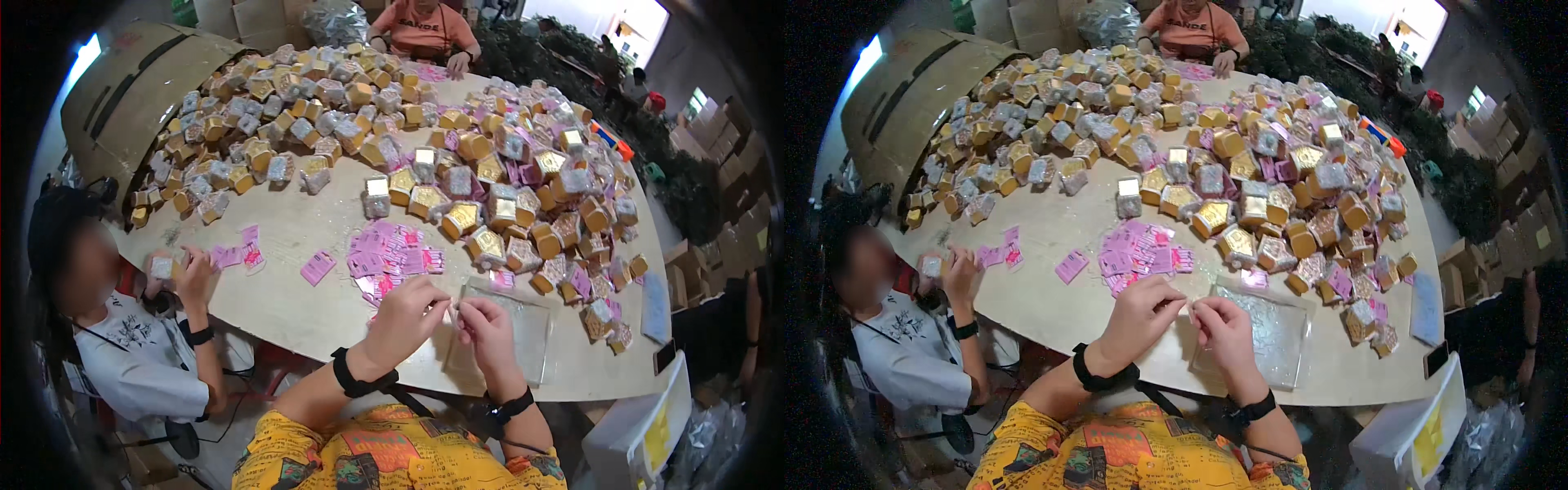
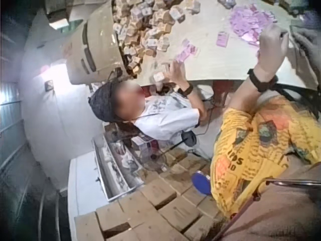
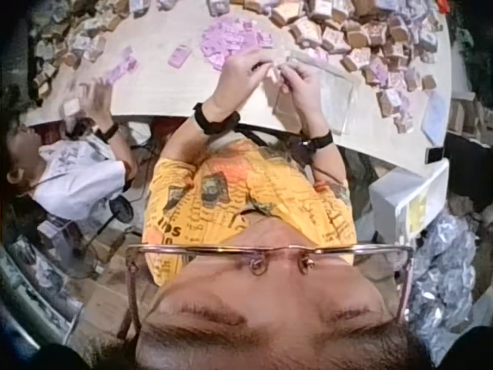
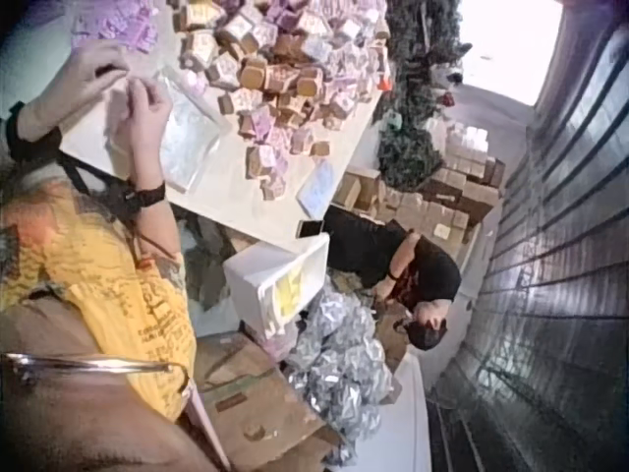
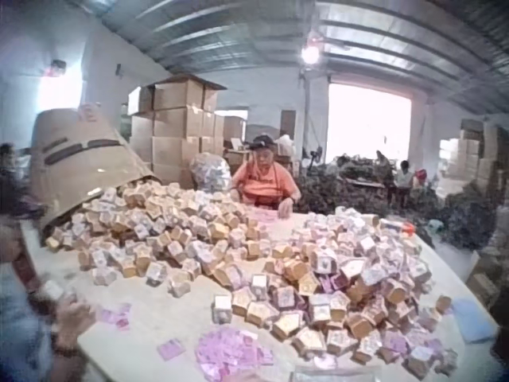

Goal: The person sits at a table and repeatedly picks up small, gold-wrapped items and pink labels. They place the items into clear plastic bags and attach the labels to the packaging. The person works continuously, moving items from a large pile on the table into finished packages.

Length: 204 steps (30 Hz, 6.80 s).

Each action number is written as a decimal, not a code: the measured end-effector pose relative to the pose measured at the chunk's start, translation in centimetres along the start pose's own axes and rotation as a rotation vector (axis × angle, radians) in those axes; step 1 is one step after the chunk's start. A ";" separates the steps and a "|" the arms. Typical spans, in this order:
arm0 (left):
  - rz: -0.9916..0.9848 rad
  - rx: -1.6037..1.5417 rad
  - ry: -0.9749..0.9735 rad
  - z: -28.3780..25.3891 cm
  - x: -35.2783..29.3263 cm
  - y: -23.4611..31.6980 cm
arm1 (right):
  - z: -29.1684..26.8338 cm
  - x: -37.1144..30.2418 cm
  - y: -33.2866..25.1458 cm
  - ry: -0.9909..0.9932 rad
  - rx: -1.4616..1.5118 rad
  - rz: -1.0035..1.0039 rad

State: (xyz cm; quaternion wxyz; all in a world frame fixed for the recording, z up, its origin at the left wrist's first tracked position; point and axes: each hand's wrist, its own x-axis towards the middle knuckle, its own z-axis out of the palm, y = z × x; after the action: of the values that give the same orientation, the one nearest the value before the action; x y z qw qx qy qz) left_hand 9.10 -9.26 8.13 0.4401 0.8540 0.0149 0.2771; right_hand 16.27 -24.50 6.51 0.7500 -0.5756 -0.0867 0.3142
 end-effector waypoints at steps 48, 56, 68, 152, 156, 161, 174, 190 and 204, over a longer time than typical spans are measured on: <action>-0.474 -0.402 -0.750 -3.3 4.6 -1.6 | 0.6 -1.3 -1.0 -0.075 -1.392 -1.162; -0.073 0.843 -0.171 -3.6 12.3 -9.1 | -0.1 -0.6 -1.0 -0.017 -1.328 -1.002; -0.436 0.129 0.122 -6.0 14.1 -15.4 | 0.7 -1.3 -2.7 0.010 -1.129 -0.956; -0.708 -1.057 0.206 -3.8 2.2 -5.1 | 4.2 3.3 -2.1 0.026 -1.340 -0.946; -0.720 -1.066 0.212 -3.6 2.1 -4.8 | 4.2 3.2 -2.3 0.008 -1.361 -0.917; -0.743 -1.121 0.210 -3.4 2.1 -5.5 | 4.2 3.2 -2.6 -0.037 -1.396 -0.866; -0.808 -1.126 0.189 -3.4 2.2 -5.2 | 3.9 3.3 -3.2 -0.061 -1.318 -0.869; -0.718 -1.180 0.145 -3.7 1.7 -4.3 | 3.0 2.2 -5.6 -0.173 -0.712 -0.282; -0.724 -1.128 0.117 -2.7 0.8 -3.4 | 1.6 3.1 -4.4 -0.300 -0.405 -0.164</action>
State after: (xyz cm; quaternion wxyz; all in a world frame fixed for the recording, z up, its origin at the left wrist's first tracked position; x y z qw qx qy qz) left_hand 9.26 -4.98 7.16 0.8824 0.4183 0.1770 0.1230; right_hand 19.55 -22.05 10.33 0.6211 -0.6521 -0.3044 0.3103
